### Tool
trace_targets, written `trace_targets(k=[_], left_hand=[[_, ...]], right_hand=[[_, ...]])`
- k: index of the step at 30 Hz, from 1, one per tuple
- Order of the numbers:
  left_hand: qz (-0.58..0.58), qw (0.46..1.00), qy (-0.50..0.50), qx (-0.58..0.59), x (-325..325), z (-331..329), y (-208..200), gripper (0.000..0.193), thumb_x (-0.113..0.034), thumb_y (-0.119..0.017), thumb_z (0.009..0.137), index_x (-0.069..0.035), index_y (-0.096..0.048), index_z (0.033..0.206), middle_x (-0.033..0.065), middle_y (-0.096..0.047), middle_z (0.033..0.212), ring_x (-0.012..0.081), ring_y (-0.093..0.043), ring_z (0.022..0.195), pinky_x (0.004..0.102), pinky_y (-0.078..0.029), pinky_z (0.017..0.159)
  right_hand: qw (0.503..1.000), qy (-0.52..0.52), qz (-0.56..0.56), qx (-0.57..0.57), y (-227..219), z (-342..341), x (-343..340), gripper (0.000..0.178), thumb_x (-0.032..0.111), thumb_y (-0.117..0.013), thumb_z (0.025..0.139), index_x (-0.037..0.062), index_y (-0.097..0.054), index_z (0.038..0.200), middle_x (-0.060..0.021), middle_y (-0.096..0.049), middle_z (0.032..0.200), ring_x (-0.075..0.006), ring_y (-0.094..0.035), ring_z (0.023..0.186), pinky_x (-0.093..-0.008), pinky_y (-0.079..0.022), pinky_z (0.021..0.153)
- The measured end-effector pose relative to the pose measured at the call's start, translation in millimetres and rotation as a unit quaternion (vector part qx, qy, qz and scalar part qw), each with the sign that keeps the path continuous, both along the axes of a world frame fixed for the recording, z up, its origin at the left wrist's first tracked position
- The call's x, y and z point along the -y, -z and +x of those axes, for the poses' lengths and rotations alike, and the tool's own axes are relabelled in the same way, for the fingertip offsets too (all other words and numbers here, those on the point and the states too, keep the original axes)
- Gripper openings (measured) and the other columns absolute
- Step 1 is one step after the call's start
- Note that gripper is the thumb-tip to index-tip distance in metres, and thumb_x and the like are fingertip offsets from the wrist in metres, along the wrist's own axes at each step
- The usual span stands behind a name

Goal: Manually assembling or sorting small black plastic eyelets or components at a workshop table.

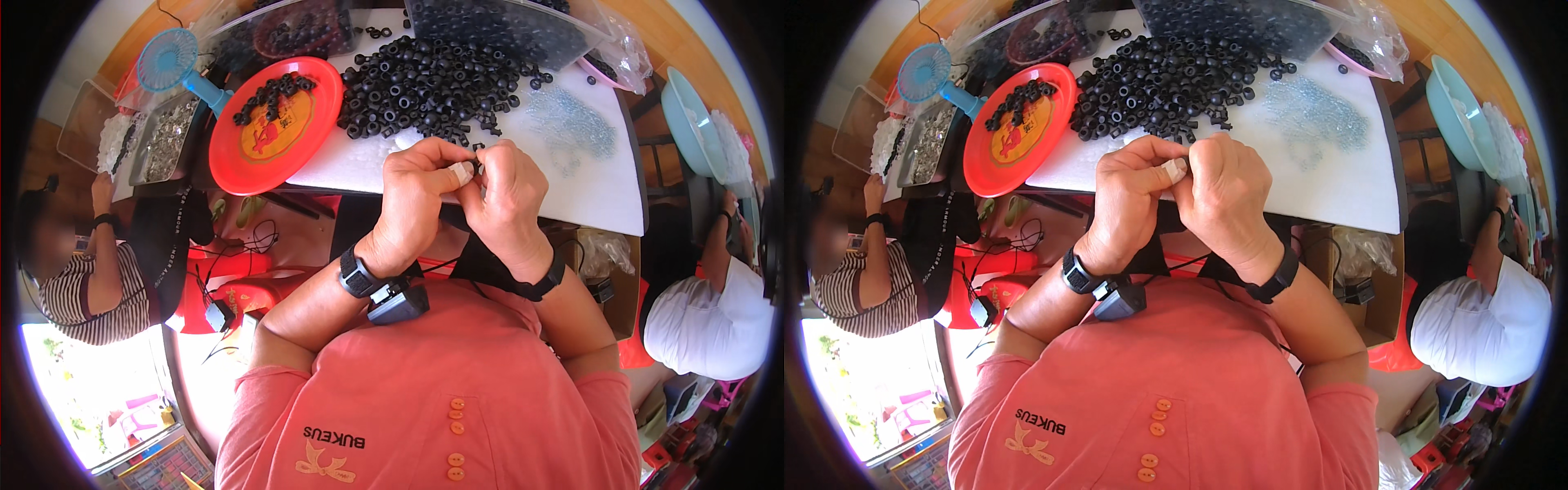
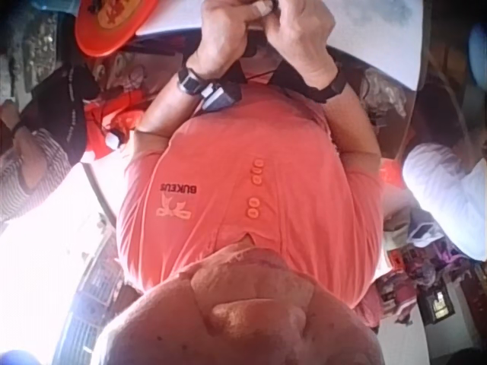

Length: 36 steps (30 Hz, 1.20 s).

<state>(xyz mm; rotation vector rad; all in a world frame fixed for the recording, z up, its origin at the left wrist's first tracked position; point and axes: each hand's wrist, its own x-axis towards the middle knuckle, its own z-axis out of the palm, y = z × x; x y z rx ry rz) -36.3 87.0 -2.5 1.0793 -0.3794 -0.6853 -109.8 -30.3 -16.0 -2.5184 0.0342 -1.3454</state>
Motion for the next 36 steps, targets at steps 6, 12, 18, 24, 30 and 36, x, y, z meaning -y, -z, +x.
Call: trace_targets(k=[6,12,18,24,30,36], left_hand=[[0.111,0.985,0.128,0.043,-11.6,10.9,-14.7,0.020,-0.008,-0.063,0.096,0.007,-0.069,0.107,0.0108,-0.070,0.087,0.0148,-0.063,0.062,0.0260,-0.050,0.054],[0.098,0.982,0.156,0.051,-15.2,16.4,-10.1,0.017,-0.008,-0.066,0.094,0.008,-0.070,0.097,0.0115,-0.069,0.077,0.0141,-0.062,0.058,0.0238,-0.044,0.046],[0.111,0.978,0.172,0.030,-18.1,14.6,-8.9,0.017,-0.009,-0.068,0.092,0.008,-0.069,0.093,0.0108,-0.067,0.075,0.0129,-0.062,0.058,0.0221,-0.041,0.043],[0.119,0.972,0.195,0.042,-21.6,13.3,-14.3,0.017,-0.011,-0.069,0.091,0.006,-0.069,0.091,0.0097,-0.066,0.074,0.0117,-0.060,0.055,0.0213,-0.037,0.042],[0.119,0.969,0.214,0.016,-23.0,5.2,-13.3,0.018,-0.013,-0.070,0.091,0.005,-0.070,0.091,0.0088,-0.067,0.072,0.0103,-0.057,0.053,0.0210,-0.036,0.042],[0.177,0.937,0.152,0.259,-22.7,3.2,-17.0,0.015,-0.010,-0.066,0.094,0.003,-0.071,0.098,0.0062,-0.068,0.075,0.0110,-0.060,0.060,0.0247,-0.045,0.050]], right_hand=[[0.999,-0.045,-0.001,-0.013,-11.2,-8.3,13.7,0.029,0.003,-0.071,0.066,0.0080,-0.047,0.080,-0.0079,-0.051,0.070,-0.0279,-0.052,0.056,-0.0398,-0.041,0.051],[0.989,-0.123,0.029,-0.071,-20.7,-11.1,13.9,0.028,0.005,-0.071,0.067,0.0072,-0.046,0.077,-0.0070,-0.049,0.064,-0.0278,-0.053,0.053,-0.0404,-0.041,0.048],[0.952,-0.143,0.258,-0.085,1.2,-18.2,2.3,0.031,0.004,-0.078,0.073,0.0049,-0.048,0.081,-0.0032,-0.045,0.055,-0.0168,-0.046,0.046,-0.0316,-0.036,0.044],[0.986,-0.097,0.116,-0.071,-14.4,-26.5,-3.7,0.033,0.006,-0.080,0.074,0.0041,-0.048,0.082,-0.0038,-0.043,0.056,-0.0160,-0.045,0.045,-0.0307,-0.035,0.044],[0.989,-0.081,0.110,-0.052,0.1,-39.8,-10.0,0.032,0.010,-0.078,0.073,0.0064,-0.047,0.079,-0.0078,-0.052,0.064,-0.0281,-0.055,0.049,-0.0393,-0.040,0.046],[0.966,-0.074,0.184,-0.165,-26.1,-38.8,-2.9,0.035,0.016,-0.080,0.072,0.0052,-0.048,0.080,-0.0105,-0.056,0.062,-0.0330,-0.060,0.055,-0.0430,-0.043,0.049]])
